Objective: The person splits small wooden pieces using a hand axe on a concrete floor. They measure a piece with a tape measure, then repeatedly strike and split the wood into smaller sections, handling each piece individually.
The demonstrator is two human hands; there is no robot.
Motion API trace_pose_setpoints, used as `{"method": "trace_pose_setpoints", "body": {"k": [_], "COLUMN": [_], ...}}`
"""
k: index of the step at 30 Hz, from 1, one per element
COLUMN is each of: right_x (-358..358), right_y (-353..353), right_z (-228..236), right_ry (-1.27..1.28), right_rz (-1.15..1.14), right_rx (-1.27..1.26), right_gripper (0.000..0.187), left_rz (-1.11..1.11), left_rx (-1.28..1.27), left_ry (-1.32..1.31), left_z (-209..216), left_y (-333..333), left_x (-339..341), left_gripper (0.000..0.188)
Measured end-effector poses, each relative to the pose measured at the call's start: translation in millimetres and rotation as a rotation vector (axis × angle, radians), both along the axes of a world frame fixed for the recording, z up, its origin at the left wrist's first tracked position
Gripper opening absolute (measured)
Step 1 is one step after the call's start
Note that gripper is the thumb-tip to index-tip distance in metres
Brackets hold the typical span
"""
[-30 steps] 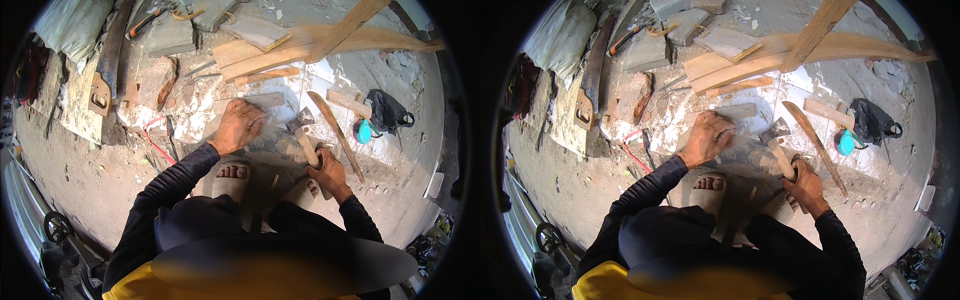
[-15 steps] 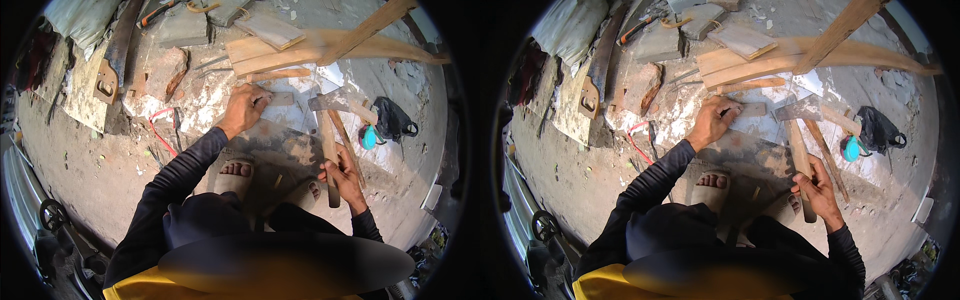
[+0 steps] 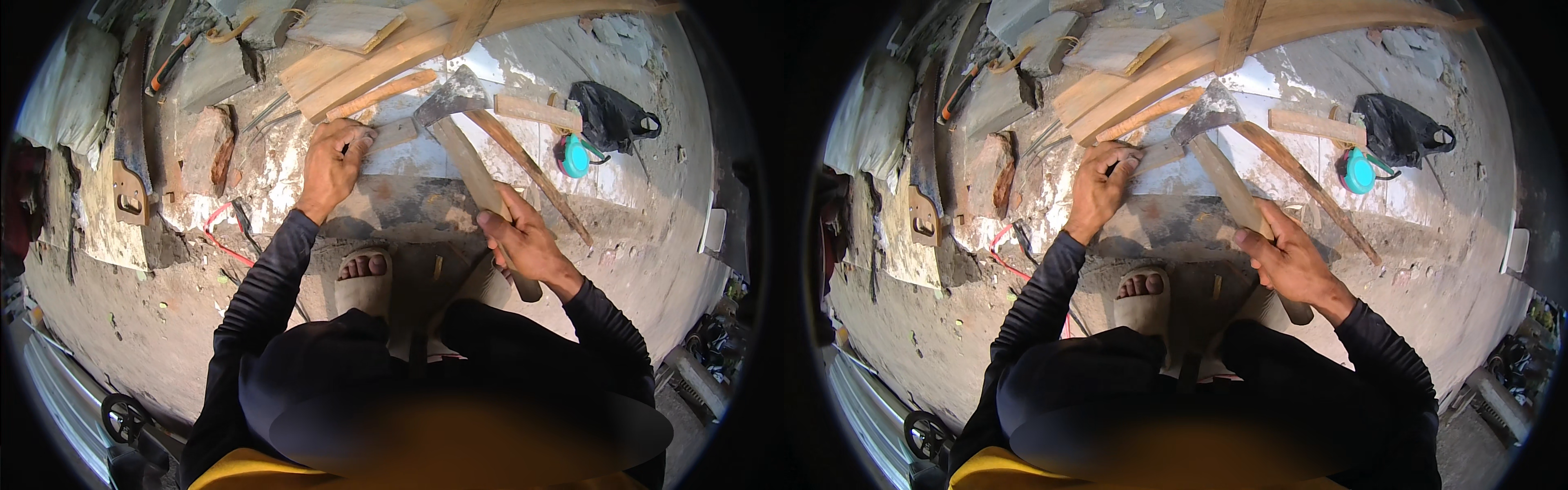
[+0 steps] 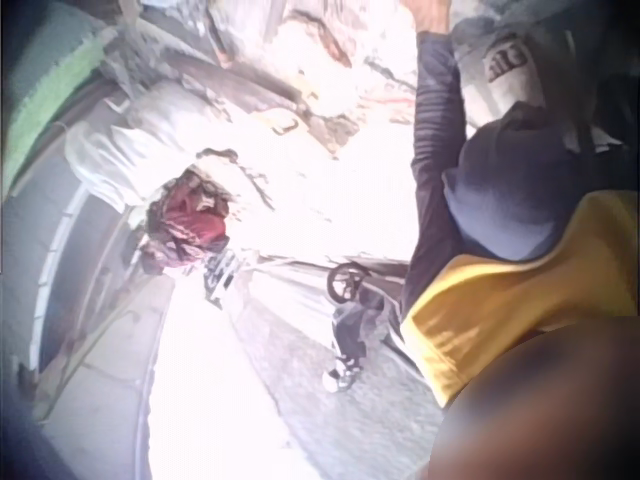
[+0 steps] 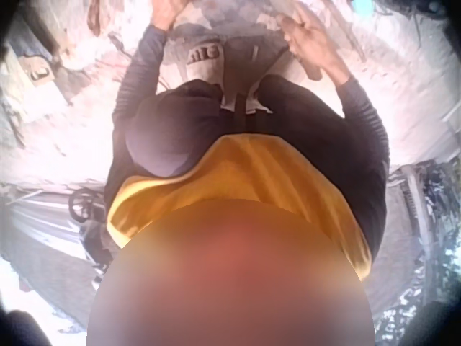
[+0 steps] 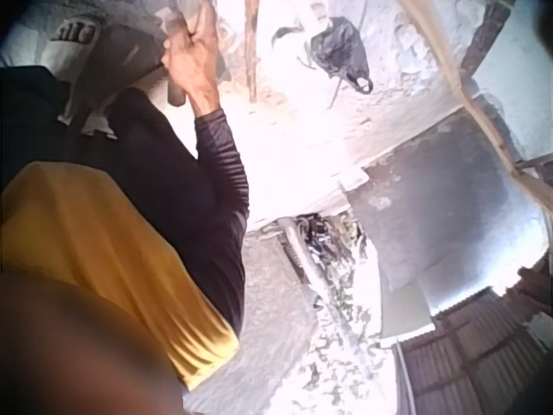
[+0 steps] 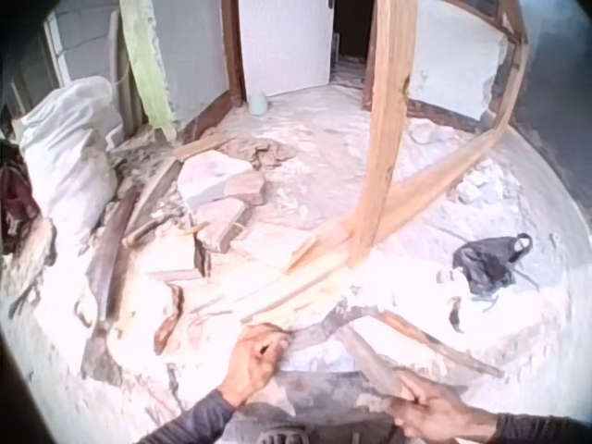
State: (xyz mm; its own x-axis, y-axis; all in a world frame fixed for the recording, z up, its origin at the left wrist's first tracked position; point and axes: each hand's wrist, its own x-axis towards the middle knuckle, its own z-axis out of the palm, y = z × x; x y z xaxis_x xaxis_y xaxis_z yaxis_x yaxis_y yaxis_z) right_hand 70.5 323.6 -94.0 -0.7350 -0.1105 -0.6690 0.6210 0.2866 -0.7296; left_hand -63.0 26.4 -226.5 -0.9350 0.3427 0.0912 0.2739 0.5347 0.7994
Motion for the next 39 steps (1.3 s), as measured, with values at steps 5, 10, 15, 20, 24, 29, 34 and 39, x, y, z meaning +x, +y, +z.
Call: {"method": "trace_pose_setpoints", "body": {"k": [5, 10, 15, 20, 24, 29, 34, 39], "right_x": [-5, -6, -10, -22, -27, -29, -28, -26], "right_y": [0, 2, -6, -14, -20, -23, -22, -23], "right_z": [1, -7, -14, -13, -12, -17, -20, -26], "right_ry": [0.033, 0.215, 0.373, 0.306, 0.311, 0.345, 0.398, 0.517], "right_rz": [0.097, 0.228, 0.336, 0.413, 0.402, 0.418, 0.448, 0.434], "right_rx": [0.092, 0.243, 0.353, 0.426, 0.418, 0.438, 0.456, 0.444], "right_gripper": [0.064, 0.067, 0.064, 0.063, 0.062, 0.061, 0.061, 0.061], "left_rz": [-0.003, -0.001, 0.015, 0.027, 0.011, 0.011, 0.008, 0.029], "left_rx": [-0.023, -0.014, -0.055, -0.060, -0.044, -0.024, -0.059, -0.051], "left_ry": [0.074, 0.122, 0.210, 0.290, 0.309, 0.316, 0.340, 0.356], "left_z": [-5, -10, -13, -13, -14, -15, -16, -19], "left_y": [0, -1, 2, 2, 1, -1, -1, -1], "left_x": [1, 1, 5, 8, 8, 9, 9, 10], "left_gripper": [0.017, 0.017, 0.015, 0.016, 0.016, 0.014, 0.013, 0.020]}}
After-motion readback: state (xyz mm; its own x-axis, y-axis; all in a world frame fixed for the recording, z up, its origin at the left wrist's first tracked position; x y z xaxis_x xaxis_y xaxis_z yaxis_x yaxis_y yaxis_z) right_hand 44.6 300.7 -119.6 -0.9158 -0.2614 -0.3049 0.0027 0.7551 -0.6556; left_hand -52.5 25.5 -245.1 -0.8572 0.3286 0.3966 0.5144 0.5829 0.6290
